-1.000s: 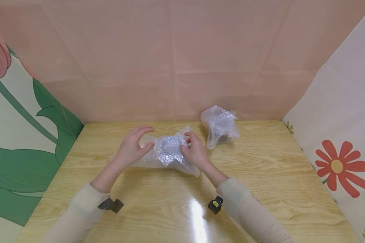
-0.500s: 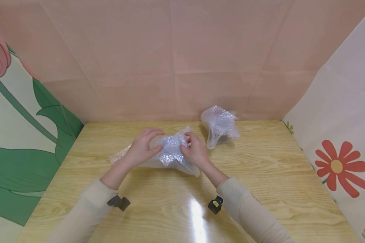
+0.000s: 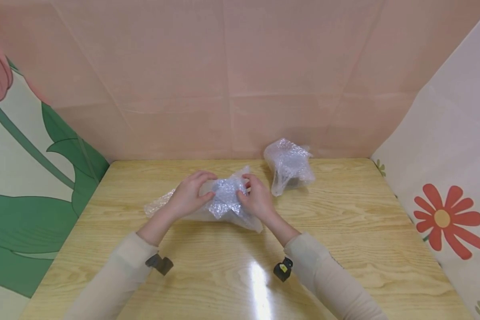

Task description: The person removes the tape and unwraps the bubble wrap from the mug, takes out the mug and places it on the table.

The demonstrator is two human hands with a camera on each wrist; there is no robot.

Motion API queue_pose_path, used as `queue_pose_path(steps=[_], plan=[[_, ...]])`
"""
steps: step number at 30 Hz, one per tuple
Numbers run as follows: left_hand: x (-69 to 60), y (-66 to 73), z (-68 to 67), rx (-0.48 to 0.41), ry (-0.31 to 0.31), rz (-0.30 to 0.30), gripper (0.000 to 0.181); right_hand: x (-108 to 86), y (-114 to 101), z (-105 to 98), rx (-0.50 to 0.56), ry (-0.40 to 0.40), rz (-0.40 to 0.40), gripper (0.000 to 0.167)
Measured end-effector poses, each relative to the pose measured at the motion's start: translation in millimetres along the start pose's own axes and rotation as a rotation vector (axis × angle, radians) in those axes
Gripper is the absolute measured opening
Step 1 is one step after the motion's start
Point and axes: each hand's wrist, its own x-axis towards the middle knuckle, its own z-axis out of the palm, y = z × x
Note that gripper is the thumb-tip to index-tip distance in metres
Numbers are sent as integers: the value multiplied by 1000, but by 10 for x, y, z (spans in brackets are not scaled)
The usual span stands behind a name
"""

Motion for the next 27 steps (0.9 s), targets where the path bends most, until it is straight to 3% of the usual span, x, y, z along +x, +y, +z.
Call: queue_pose_path(steps=[9,18,27], plan=[[-9,-63,53,7,-53,-42,51,-1,-5,-6,1,-5,2,49],[-14,-72,71,7,-109,-44,65,-6,3,-1,-1,-7,9,49],[-17,-109,110,-95,-122,-31,65,-2,8,0,3,-4,9,49]])
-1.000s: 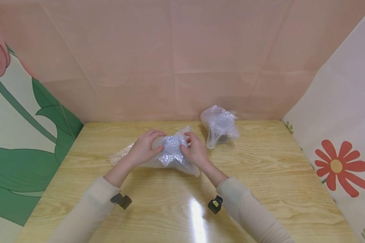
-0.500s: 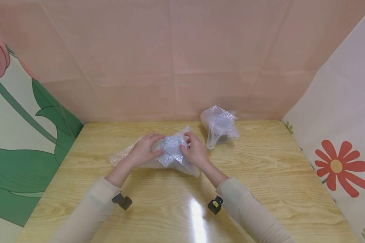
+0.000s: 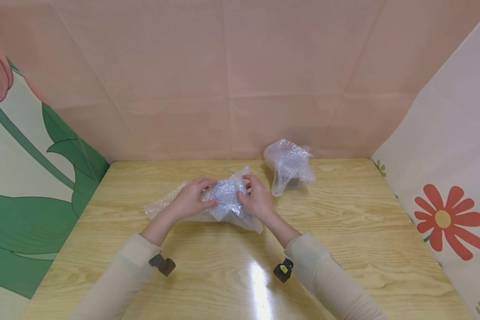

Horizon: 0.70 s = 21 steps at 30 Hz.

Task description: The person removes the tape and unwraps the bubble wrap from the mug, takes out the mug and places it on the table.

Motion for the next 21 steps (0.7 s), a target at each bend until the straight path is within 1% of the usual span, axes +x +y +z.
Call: queue_pose_path(steps=[3,11,21], plan=[[0,-10,7,-24,-8,3,67,2,9,7,-1,2,-1,49],[10,-17,25,-37,-26,-5,80,2,17,15,-3,4,-7,49],[19,-15,72,-83,-3,-28,80,1,16,12,11,11,-20,50]])
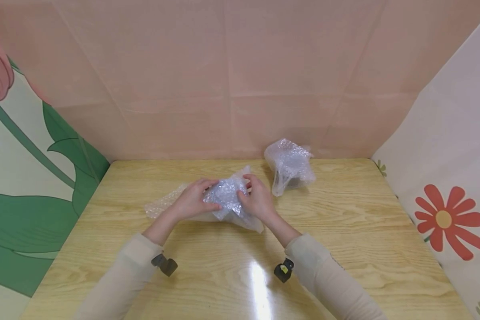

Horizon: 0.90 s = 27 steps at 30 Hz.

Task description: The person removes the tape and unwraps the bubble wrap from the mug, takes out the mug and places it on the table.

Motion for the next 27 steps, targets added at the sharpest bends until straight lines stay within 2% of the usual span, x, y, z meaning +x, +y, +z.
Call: queue_pose_path(steps=[7,12,19,27], plan=[[4,-19,31,-16,11,-6,78,-2,-10,14,-42,22,-14,50],[6,-8,31,-25,6,-20,78,-25,-26,36,-121,83,-32,50],[8,3,30,-26,11,-22,76,-44,-73,73,-236,220,-156,46],[7,-6,37,-39,28,-9,74,-80,-121,90,-254,249,-245,36]])
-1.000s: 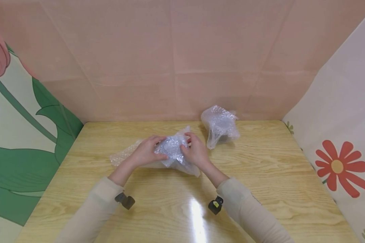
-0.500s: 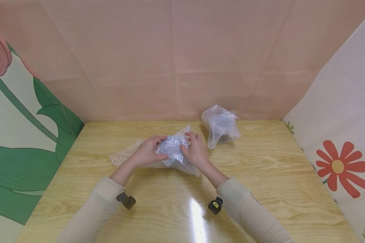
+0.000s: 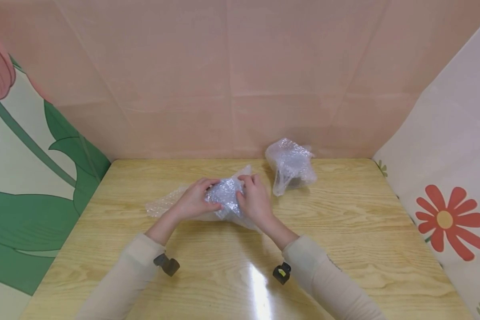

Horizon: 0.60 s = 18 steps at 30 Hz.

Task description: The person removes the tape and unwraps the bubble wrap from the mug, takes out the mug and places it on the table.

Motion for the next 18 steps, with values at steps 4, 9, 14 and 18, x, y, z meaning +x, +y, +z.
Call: queue_pose_path(steps=[4,9,14,18], plan=[[2,-6,3,-1,0,-6,74,-18,-2,-11,18,2,-29,31],[-5,-11,6,-7,-7,-24,74,-48,-9,-39,7,8,-114,28],[-2,-21,16,1,-4,-18,74,-86,-36,-78,-27,2,-186,30],[-1,-28,26,7,3,-8,74,-110,-44,-100,-58,-21,-235,34]])
